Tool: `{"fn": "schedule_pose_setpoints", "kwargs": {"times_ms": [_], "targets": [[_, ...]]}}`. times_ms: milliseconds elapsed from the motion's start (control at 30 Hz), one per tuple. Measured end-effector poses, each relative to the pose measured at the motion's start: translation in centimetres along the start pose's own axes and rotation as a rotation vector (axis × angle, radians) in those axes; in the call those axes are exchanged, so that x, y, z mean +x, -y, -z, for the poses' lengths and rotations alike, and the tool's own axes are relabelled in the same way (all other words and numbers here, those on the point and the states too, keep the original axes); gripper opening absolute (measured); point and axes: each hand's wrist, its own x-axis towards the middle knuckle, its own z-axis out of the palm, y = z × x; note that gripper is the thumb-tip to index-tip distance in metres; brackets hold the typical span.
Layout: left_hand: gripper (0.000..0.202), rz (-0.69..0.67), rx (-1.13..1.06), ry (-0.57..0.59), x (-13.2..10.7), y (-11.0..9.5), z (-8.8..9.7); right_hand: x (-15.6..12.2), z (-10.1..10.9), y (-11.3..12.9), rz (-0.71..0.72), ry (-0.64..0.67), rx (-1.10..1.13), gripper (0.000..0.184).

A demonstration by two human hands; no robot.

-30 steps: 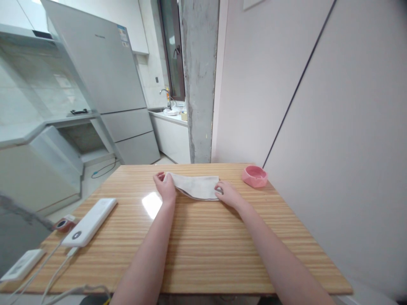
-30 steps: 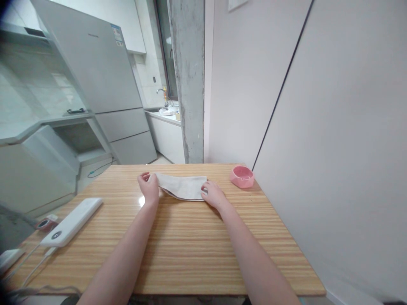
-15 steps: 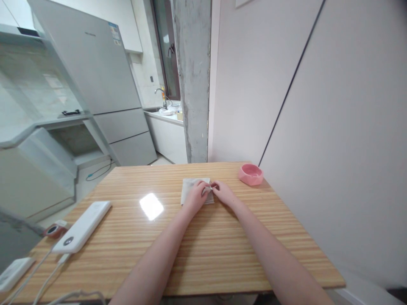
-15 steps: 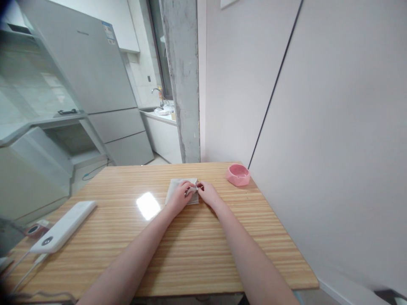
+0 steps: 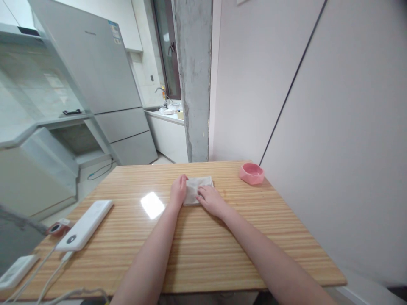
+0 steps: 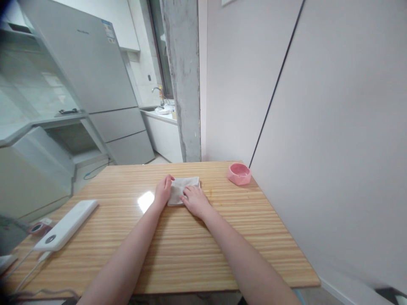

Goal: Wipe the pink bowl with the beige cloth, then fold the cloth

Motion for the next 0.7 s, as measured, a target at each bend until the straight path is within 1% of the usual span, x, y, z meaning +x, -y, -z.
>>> {"fn": "schedule_pose_setpoints", "kwargs": {"times_ms": [67, 100, 167, 233, 300, 433, 467, 500, 533, 600, 667, 700], "targets": [[0.038, 0.031, -0.024, 0.004, 0.4, 0.7, -0.1, -0.4, 0.4, 0.4, -0.133, -0.010, -0.096, 0.044], [0.037, 0.031, -0.033, 0.026, 0.5, 0.9, -0.3, -0.7, 0.7, 0.2, -0.194, -0.020, -0.137, 0.046], [0.035, 0.014, -0.038, 0.095, 0.6, 0.9, -0.6, -1.8, 1.5, -0.9, -0.293, -0.026, -0.190, 0.047], [0.033, -0.001, -0.031, 0.153, 0.5, 0.7, -0.9, -3.5, 2.6, -2.9, -0.374, -0.021, -0.200, 0.045], [0.032, -0.007, -0.027, 0.179, 0.4, 0.5, -1.2, -5.9, 4.2, -5.5, -0.442, -0.043, -0.181, 0.042], [0.030, -0.009, -0.021, 0.208, 0.3, 0.4, -1.5, -11.3, 8.0, -11.4, -0.686, -0.018, -0.211, 0.043], [0.029, -0.007, -0.018, 0.214, 0.3, 0.4, -1.6, -12.3, 8.9, -12.6, -0.760, 0.005, -0.227, 0.044], [0.028, -0.005, -0.016, 0.218, 0.2, 0.5, -1.7, -13.2, 9.7, -13.6, -0.805, 0.022, -0.236, 0.045], [0.027, -0.002, -0.016, 0.221, 0.2, 0.6, -1.8, -13.7, 10.4, -14.2, -0.818, 0.024, -0.242, 0.045], [0.024, 0.002, -0.020, 0.227, 0.3, 0.8, -2.0, -13.8, 11.3, -14.3, -0.841, 0.070, -0.248, 0.042], [0.020, 0.009, -0.031, 0.228, 0.3, 1.0, -2.3, -12.6, 11.5, -12.9, -0.829, 0.089, -0.269, 0.034], [0.018, 0.012, -0.038, 0.226, 0.4, 1.1, -2.4, -11.5, 11.3, -11.7, -0.796, 0.058, -0.287, 0.029]]}}
